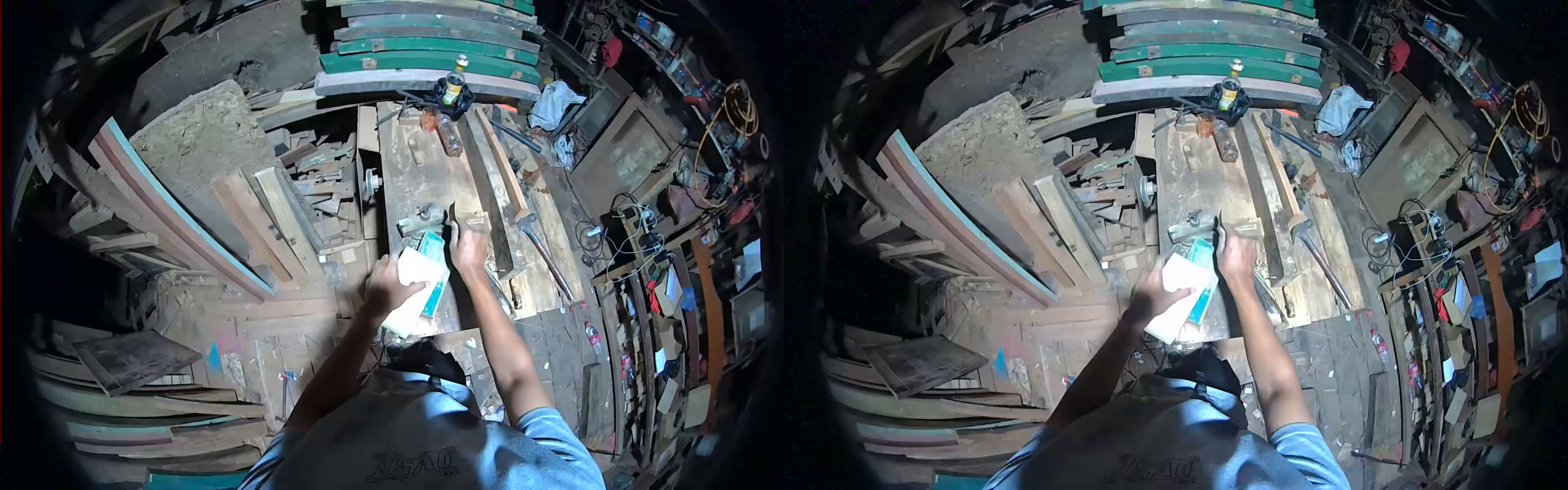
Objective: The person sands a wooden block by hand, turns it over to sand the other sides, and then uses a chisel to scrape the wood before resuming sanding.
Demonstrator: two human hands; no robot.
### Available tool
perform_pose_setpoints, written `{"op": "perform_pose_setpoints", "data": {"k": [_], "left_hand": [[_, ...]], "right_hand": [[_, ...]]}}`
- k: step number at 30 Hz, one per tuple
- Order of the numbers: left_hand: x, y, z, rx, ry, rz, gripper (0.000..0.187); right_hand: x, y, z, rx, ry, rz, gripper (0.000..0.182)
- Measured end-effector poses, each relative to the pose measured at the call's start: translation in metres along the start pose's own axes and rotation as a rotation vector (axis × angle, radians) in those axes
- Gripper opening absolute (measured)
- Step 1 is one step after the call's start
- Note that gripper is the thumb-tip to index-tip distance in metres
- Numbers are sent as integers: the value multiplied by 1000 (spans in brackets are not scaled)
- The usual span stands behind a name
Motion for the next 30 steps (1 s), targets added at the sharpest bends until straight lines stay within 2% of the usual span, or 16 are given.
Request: {"op": "perform_pose_setpoints", "data": {"k": [2, 3, 5, 7, 10, 11, 12, 14, 15, 18, 19, 22, 23, 26, 27, 30], "left_hand": [[-5, -8, -2, 71, -62, -156, 101], [-4, -1, -14, 94, 39, -63, 108], [-2, -8, -17, 24, 82, -72, 114], [-8, -9, -27, -31, 179, -68, 125], [-8, -11, -37, 43, 244, -109, 130], [-4, -7, -42, 0, 310, -49, 131], [-5, -13, -42, -5, 308, -105, 131], [1, -24, -39, 0, 284, -228, 129], [3, -30, -35, -29, 359, -189, 128], [12, -62, 1, -134, 128, -377, 130], [17, -70, 10, -174, 119, -361, 132], [32, -98, 33, -324, 14, -438, 131], [38, -104, 36, -369, 61, -396, 133], [42, -97, 21, -298, 75, -394, 134], [41, -98, 19, -301, 34, -412, 132], [44, -92, 2, -393, 12, -370, 129]], "right_hand": [[-5, -1, 23, 64, -60, 59, 29], [-9, 1, 37, 180, -87, 107, 30], [-21, -1, 55, 323, -90, 128, 32], [-42, 7, 68, 329, -60, 169, 33], [-70, 16, 75, 338, 7, 239, 37], [-75, 18, 74, 318, 15, 269, 37], [-82, 19, 73, 300, 25, 300, 38], [-86, 5, 61, 364, 84, 190, 38], [-87, -2, 57, 407, 137, 73, 38], [-87, -25, 51, 573, 77, -89, 41], [-88, -20, 55, 710, 129, -181, 41], [-88, 21, 110, 796, 32, -184, 40], [-83, 23, 117, 751, -8, -68, 40], [-76, 50, 139, 713, 45, 41, 40], [-74, 63, 140, 699, 64, 173, 40], [-85, 77, 125, 623, 161, 214, 40]]}}
Point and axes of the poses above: each hand's wrist, its own x-axis towards the middle knuckle, its own z-axis out of the back of the hand, y = z × x, the point moved 10 cm from there along x, towards the middle knuckle, and after that the axes turned 1 degree about -z, right-handed, at the moved point
